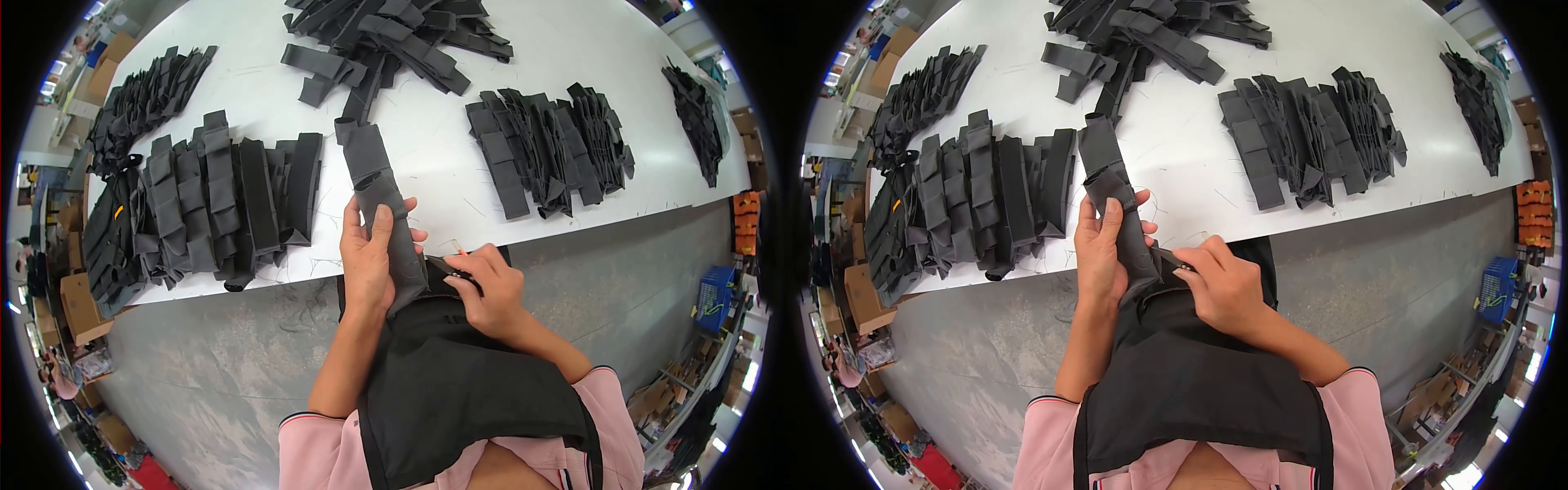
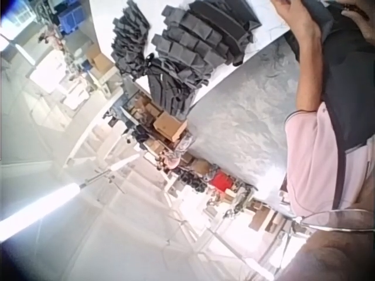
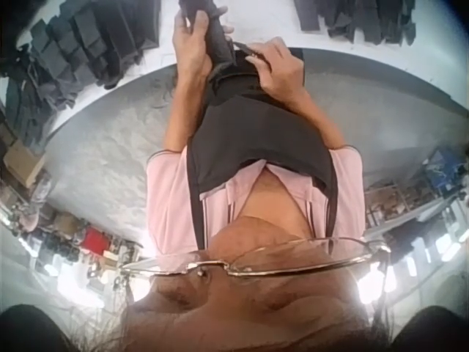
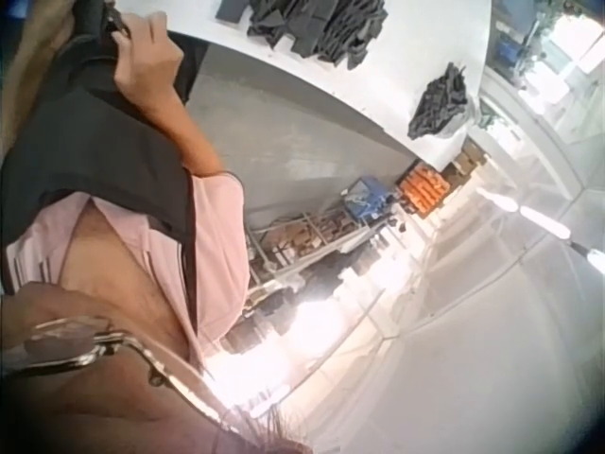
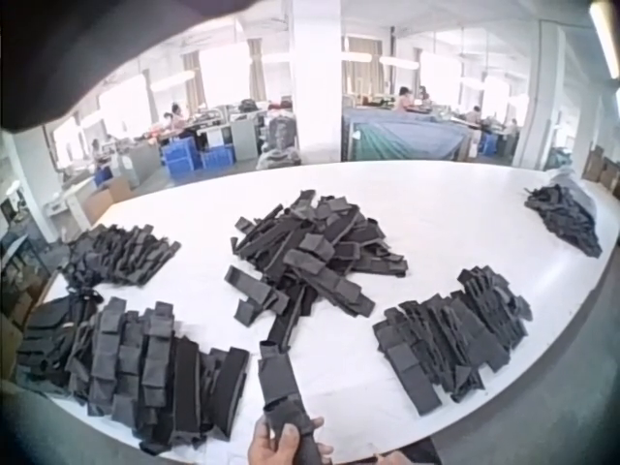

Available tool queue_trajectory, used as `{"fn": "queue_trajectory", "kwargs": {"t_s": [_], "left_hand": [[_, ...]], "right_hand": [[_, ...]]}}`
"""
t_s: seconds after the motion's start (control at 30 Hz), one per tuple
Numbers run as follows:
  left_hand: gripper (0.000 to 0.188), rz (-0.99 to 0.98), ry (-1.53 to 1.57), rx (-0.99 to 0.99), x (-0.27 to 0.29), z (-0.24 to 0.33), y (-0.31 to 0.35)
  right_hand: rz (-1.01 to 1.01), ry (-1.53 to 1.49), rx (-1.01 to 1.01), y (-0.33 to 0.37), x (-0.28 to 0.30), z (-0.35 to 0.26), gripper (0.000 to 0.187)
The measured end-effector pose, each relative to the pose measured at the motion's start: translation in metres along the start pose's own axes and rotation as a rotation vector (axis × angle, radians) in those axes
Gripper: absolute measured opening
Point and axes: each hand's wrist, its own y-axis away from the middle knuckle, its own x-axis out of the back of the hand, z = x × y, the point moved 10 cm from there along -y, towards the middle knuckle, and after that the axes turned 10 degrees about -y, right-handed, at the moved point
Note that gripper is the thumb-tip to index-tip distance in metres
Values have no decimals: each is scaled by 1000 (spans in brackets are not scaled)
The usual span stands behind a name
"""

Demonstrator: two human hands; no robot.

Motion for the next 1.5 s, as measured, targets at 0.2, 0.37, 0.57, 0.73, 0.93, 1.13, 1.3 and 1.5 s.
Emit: {"fn": "queue_trajectory", "kwargs": {"t_s": [0.2,0.37,0.57,0.73,0.93,1.13,1.3,1.5], "left_hand": [[39,-1,12,21,0,0,-1],[37,-6,25,43,1,-2,0],[40,-19,17,39,1,-3,0],[42,-37,-7,52,1,-5,-1],[43,-101,27,100,0,-13,0],[43,-125,79,95,-2,-13,4],[43,-127,104,87,-2,-13,5],[43,-161,119,105,-3,-14,8]], "right_hand": [[-103,15,27,-1,-10,-3,32],[-47,9,32,-1,-3,-3,31],[-137,108,73,-5,-13,-13,33],[-152,156,122,-6,-14,-18,33],[-80,15,20,-1,-6,-5,30],[-177,153,93,-6,-17,-12,29],[-236,64,7,-15,-26,-13,27],[-343,58,39,-14,-39,-15,25]]}}
